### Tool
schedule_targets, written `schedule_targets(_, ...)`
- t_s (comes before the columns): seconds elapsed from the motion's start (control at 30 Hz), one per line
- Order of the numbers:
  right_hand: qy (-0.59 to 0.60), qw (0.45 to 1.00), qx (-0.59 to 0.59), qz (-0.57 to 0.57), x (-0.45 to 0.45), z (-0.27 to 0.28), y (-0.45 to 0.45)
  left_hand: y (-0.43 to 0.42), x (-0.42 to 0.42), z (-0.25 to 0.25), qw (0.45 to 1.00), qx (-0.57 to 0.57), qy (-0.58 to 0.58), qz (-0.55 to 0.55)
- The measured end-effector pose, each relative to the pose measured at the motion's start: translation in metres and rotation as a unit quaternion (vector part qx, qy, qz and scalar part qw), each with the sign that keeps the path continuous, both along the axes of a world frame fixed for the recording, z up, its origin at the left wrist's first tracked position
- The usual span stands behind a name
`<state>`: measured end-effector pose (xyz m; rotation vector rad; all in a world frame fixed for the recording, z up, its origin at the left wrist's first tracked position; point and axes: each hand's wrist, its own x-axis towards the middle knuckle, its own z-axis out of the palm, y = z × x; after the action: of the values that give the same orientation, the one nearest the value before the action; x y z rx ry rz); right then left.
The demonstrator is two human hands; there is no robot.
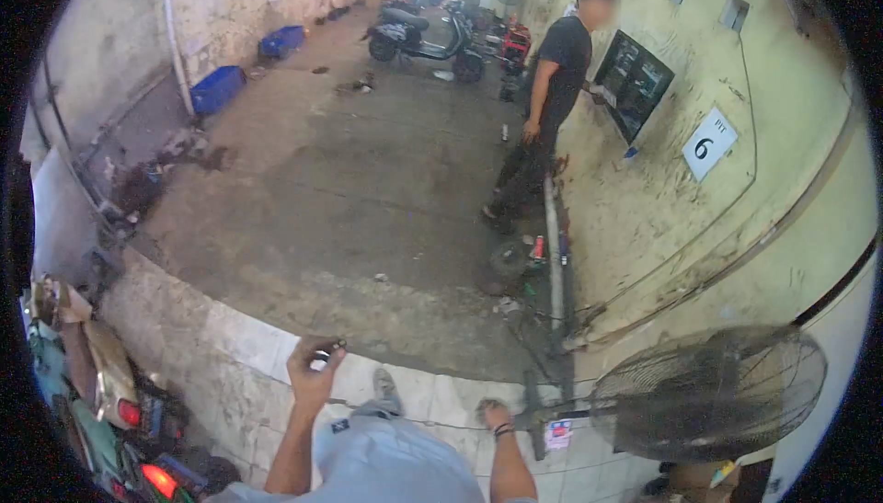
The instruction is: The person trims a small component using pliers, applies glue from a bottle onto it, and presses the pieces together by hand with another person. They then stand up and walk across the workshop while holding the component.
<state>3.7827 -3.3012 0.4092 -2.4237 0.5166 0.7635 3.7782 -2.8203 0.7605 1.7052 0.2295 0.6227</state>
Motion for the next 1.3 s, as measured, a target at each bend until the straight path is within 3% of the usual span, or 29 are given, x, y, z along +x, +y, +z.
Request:
schedule_targets(0.03,0.006,1.000,-0.017,-0.005,-0.002,0.008,-0.018,0.001,0.033,0.001,1.000,0.003,0.019,-0.005)
schedule_targets(0.07,0.065,0.990,0.060,-0.106,-0.003,0.025,-0.021,0.001,0.071,0.003,0.999,-0.021,0.032,-0.014)
schedule_targets(0.13,0.194,0.900,0.227,-0.318,-0.042,0.038,0.005,0.012,0.136,-0.010,0.999,0.019,0.039,-0.024)
schedule_targets(0.2,0.186,0.856,0.232,-0.422,-0.069,0.021,-0.007,0.013,0.186,0.006,0.997,0.038,0.056,-0.042)
schedule_targets(0.27,0.224,0.862,0.190,-0.413,-0.035,0.018,-0.007,0.021,0.249,0.015,0.997,0.046,0.040,-0.044)
schedule_targets(0.4,0.283,0.931,0.146,-0.180,0.000,-0.044,-0.052,0.013,0.329,0.000,0.996,-0.004,0.076,-0.049)
schedule_targets(0.43,0.285,0.951,0.030,0.120,0.042,-0.043,-0.052,0.011,0.347,-0.007,0.996,0.005,0.081,-0.033)
schedule_targets(0.47,0.254,0.870,-0.085,0.413,0.101,-0.045,-0.053,0.009,0.374,-0.014,0.997,0.014,0.081,-0.013)
schedule_targets(0.5,0.236,0.872,-0.085,0.421,0.150,-0.049,-0.058,0.002,0.394,-0.023,0.996,0.003,0.088,-0.001)
schedule_targets(0.6,0.215,0.935,-0.078,0.272,0.312,-0.065,-0.067,-0.021,0.444,-0.058,0.994,0.001,0.104,0.041)
schedule_targets(0.73,0.215,0.967,-0.069,0.120,0.521,-0.054,-0.058,-0.055,0.490,-0.110,0.975,0.052,0.175,0.128)
schedule_targets(0.8,0.195,0.980,-0.043,0.012,0.600,-0.049,-0.051,-0.078,0.508,-0.132,0.949,-0.023,0.239,0.205)
schedule_targets(0.87,0.182,0.980,-0.083,-0.011,0.652,-0.138,-0.097,-0.088,0.522,-0.164,0.939,0.007,0.272,0.209)
schedule_targets(0.9,0.193,0.970,-0.148,0.028,0.662,-0.215,-0.142,-0.095,0.534,-0.178,0.934,-0.011,0.283,0.220)
schedule_targets(0.93,0.178,0.976,-0.118,-0.031,0.686,-0.231,-0.144,-0.101,0.545,-0.192,0.926,-0.027,0.296,0.232)
schedule_targets(1.0,0.152,0.976,-0.073,-0.139,0.737,-0.253,-0.145,-0.103,0.557,-0.224,0.910,0.045,0.354,0.210)
schedule_targets(1.03,0.126,0.969,-0.036,-0.209,0.761,-0.279,-0.147,-0.108,0.562,-0.243,0.904,-0.011,0.347,0.251)
schedule_targets(1.1,0.074,0.941,0.027,-0.330,0.797,-0.325,-0.153,-0.108,0.564,-0.271,0.890,0.034,0.391,0.230)
schedule_targets(1.23,0.096,0.959,-0.063,-0.259,0.847,-0.405,-0.176,-0.119,0.571,-0.304,0.846,-0.001,0.444,0.294)
schedule_targets(1.3,0.119,0.968,-0.082,-0.205,0.844,-0.446,-0.208,-0.115,0.577,-0.312,0.846,0.040,0.469,0.252)
